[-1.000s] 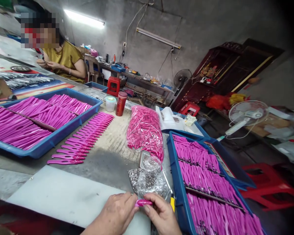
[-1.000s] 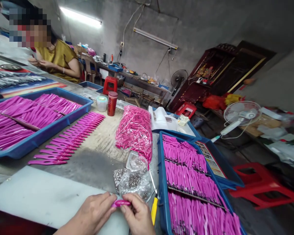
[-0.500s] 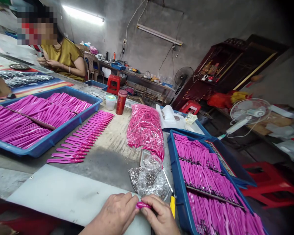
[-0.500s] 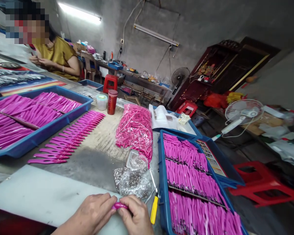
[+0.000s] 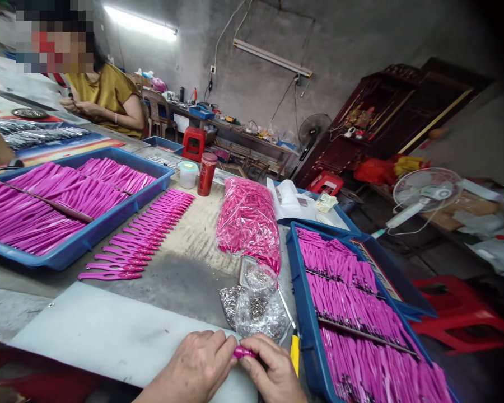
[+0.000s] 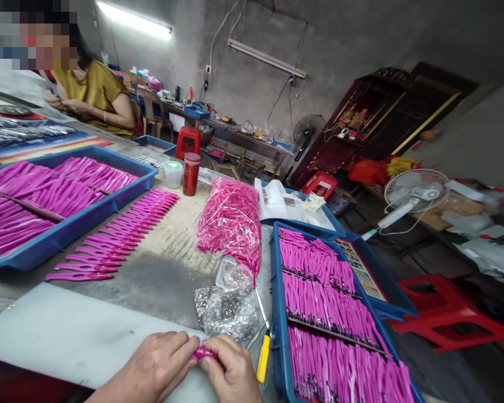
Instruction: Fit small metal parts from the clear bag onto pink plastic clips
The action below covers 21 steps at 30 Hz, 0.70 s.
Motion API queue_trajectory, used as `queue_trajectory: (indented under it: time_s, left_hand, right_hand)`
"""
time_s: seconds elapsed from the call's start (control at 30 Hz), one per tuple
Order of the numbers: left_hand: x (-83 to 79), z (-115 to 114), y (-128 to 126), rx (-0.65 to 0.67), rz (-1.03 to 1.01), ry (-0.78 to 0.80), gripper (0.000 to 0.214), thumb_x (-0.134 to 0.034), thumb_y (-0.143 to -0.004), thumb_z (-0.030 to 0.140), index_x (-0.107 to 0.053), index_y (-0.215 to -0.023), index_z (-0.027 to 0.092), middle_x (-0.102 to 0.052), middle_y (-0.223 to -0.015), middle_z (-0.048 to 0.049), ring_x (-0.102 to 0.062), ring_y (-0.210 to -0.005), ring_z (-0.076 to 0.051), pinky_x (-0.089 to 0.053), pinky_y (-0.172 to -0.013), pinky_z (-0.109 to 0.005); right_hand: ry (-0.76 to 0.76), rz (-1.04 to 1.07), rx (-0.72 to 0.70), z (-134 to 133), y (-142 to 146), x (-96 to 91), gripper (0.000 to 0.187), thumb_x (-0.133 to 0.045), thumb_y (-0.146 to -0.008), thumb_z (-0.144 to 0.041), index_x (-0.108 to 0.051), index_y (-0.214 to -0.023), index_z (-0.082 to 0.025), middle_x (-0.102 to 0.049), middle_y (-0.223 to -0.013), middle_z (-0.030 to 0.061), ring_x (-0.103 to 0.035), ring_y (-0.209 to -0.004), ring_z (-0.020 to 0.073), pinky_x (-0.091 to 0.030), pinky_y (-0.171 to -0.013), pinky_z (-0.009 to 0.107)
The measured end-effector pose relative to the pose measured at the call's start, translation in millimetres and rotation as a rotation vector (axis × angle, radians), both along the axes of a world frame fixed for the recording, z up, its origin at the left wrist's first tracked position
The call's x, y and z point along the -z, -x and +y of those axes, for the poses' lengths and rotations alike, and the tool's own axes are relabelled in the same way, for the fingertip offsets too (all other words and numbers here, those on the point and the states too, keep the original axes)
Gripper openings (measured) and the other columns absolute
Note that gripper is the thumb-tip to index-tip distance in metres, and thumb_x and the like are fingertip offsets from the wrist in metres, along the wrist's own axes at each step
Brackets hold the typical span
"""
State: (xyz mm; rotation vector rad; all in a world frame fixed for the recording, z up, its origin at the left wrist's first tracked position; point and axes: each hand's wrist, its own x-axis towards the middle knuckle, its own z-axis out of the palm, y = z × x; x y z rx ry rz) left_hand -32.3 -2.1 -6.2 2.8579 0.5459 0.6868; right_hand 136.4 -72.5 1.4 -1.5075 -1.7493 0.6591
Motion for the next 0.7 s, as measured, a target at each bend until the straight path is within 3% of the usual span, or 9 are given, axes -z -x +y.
queue_trajectory:
  time_s: [0.43, 0.7]
  left_hand:
    - [4.9, 0, -5, -0.03, -0.021, -0.056, 0.005, -0.044, -0.085, 0.014, -0.047, -0.085, 0.017, -0.054, -0.064, 0.0006, -0.056, -0.051, -0.018, -0.045, -0.045, -0.029]
    - [8.3, 4, -3, -0.02, -0.055, -0.043, 0.006, -0.043, -0.085, 0.013, -0.047, -0.083, 0.017, -0.054, -0.064, 0.0001, -0.056, -0.051, -0.018, -0.046, -0.045, -0.029]
  right_hand:
    - [-0.041, -0.032, 0.049, -3, -8, 5.0, 0.018, -0.06, -0.077, -0.021, -0.065, -0.094, -0.023, -0.067, -0.078, 0.0036, -0.063, -0.069, 0.0171, -0.05, -0.062, 0.021]
    - [-0.025, -0.057, 0.083, -4, -16, 0.5, 0.014, -0.055, -0.08, -0.024, -0.064, -0.089, -0.018, -0.064, -0.072, 0.0035, -0.061, -0.063, 0.0149, -0.049, -0.058, 0.02]
